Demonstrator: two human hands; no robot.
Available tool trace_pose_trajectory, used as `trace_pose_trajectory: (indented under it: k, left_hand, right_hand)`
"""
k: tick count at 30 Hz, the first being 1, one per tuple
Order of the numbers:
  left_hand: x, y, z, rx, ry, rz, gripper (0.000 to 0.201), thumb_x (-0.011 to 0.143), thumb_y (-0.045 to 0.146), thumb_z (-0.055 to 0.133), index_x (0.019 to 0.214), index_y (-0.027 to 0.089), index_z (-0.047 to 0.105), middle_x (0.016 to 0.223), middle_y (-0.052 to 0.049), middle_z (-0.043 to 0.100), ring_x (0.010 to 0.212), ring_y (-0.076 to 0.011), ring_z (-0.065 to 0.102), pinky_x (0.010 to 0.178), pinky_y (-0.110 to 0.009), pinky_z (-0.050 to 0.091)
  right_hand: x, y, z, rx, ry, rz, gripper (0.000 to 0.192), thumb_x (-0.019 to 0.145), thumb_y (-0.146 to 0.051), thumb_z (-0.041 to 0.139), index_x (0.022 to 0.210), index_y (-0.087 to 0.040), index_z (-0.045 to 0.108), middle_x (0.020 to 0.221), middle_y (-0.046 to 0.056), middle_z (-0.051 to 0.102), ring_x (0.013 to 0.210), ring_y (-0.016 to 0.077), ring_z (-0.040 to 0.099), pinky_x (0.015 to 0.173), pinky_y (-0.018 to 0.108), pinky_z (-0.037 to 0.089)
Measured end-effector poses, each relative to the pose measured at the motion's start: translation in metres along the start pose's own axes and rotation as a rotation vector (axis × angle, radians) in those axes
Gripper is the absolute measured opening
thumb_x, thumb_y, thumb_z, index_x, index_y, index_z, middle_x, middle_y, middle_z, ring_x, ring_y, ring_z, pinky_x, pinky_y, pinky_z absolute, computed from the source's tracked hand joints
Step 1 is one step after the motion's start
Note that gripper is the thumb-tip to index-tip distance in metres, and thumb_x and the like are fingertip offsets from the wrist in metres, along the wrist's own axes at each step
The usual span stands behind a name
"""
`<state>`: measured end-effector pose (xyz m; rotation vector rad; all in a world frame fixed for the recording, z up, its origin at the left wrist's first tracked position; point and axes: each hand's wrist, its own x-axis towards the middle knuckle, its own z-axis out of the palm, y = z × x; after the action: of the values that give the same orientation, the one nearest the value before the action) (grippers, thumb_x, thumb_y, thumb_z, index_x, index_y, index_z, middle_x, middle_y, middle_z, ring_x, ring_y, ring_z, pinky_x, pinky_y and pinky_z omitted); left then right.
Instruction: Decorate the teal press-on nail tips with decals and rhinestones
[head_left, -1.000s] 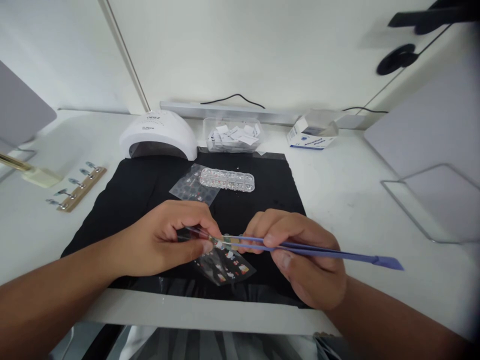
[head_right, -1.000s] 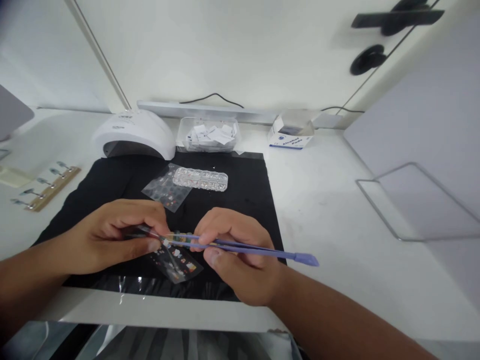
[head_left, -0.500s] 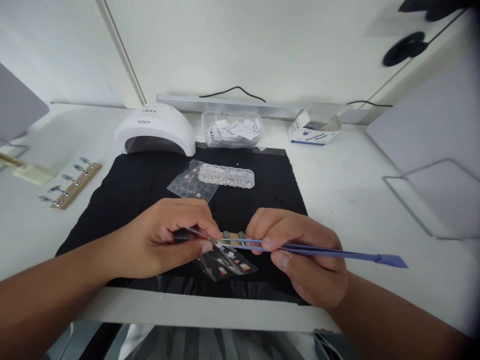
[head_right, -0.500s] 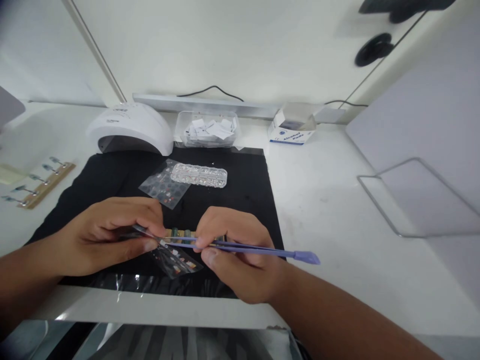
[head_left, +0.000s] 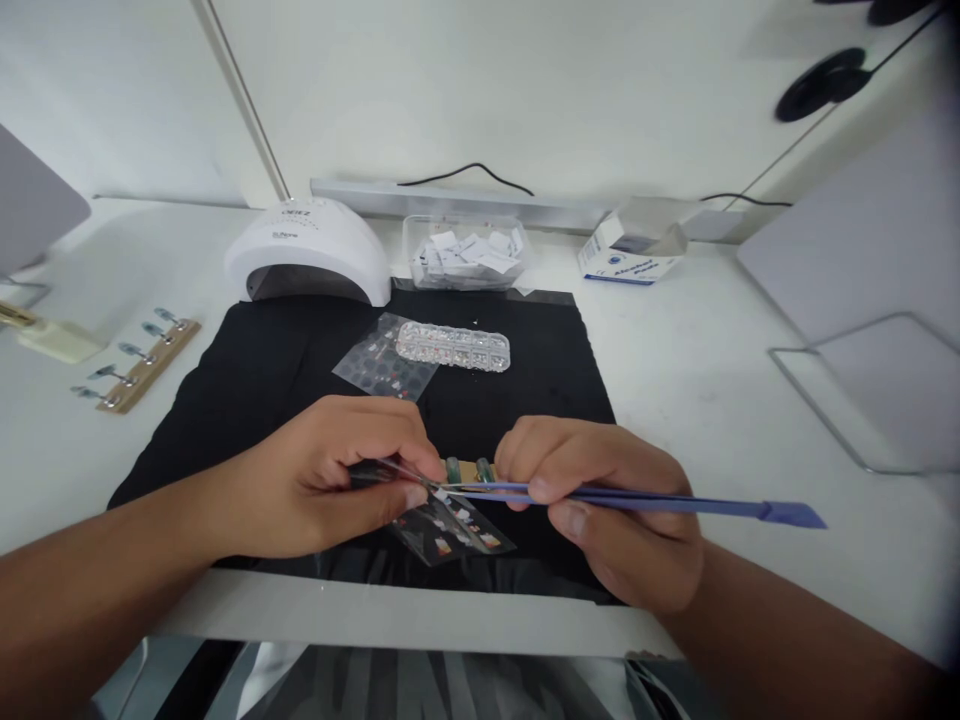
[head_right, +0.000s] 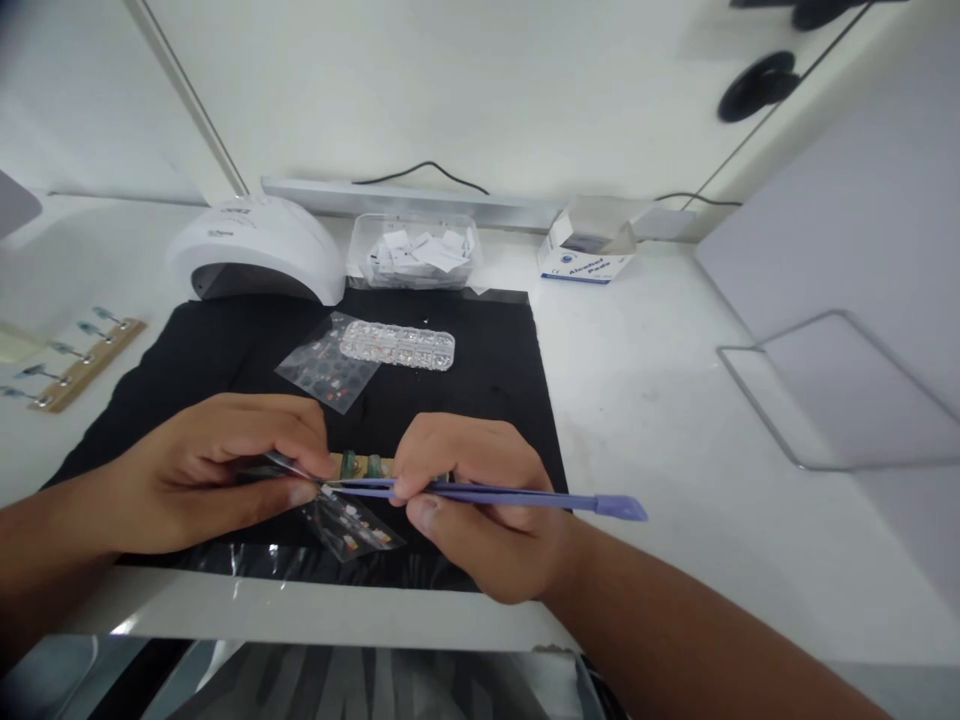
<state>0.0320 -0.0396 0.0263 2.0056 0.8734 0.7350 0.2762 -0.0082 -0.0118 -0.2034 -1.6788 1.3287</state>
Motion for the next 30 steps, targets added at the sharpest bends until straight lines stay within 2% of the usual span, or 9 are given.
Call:
trace_pose_trajectory:
  k: [9,16,30]
  left_hand:
    - [0.0006,0.0002,-0.0003,0.018,0.012,0.0,0.019,0.087,0.008,0.06,0.098,0.021,0.068,0.081,0.001,0.065,0.071,-0.0098,0.062,0.064,-0.021,0.049]
    - [0.0009,0.0001,-0.0007,0.014,-0.005,-0.019,0.018,0.088,0.008,0.06,0.098,0.021,0.067,0.083,0.001,0.065,0.071,-0.0095,0.062,0.064,-0.02,0.049]
    - [0.0016,-0.0013,-0.0001,0.028,0.005,-0.03,0.018,0.087,0.008,0.061,0.099,0.02,0.068,0.08,0.002,0.065,0.07,-0.0081,0.061,0.063,-0.018,0.048]
  right_hand:
    - [0.0007,-0.0019,-0.0002,0.002,-0.017,-0.002,0.025,0.085,-0.01,0.055,0.101,-0.02,0.071,0.077,0.005,0.064,0.068,0.0179,0.059,0.059,0.036,0.05]
    - [-0.0009,-0.0004,-0.0001,-0.035,0.025,0.024,0.022,0.087,-0.015,0.055,0.102,-0.023,0.07,0.077,0.004,0.063,0.067,0.0173,0.059,0.061,0.036,0.052]
    - [-0.0021,0.0007,-0.0013,-0.025,-0.039,-0.006,0.03,0.086,-0.008,0.052,0.107,-0.021,0.069,0.082,0.005,0.064,0.068,0.017,0.061,0.061,0.035,0.052]
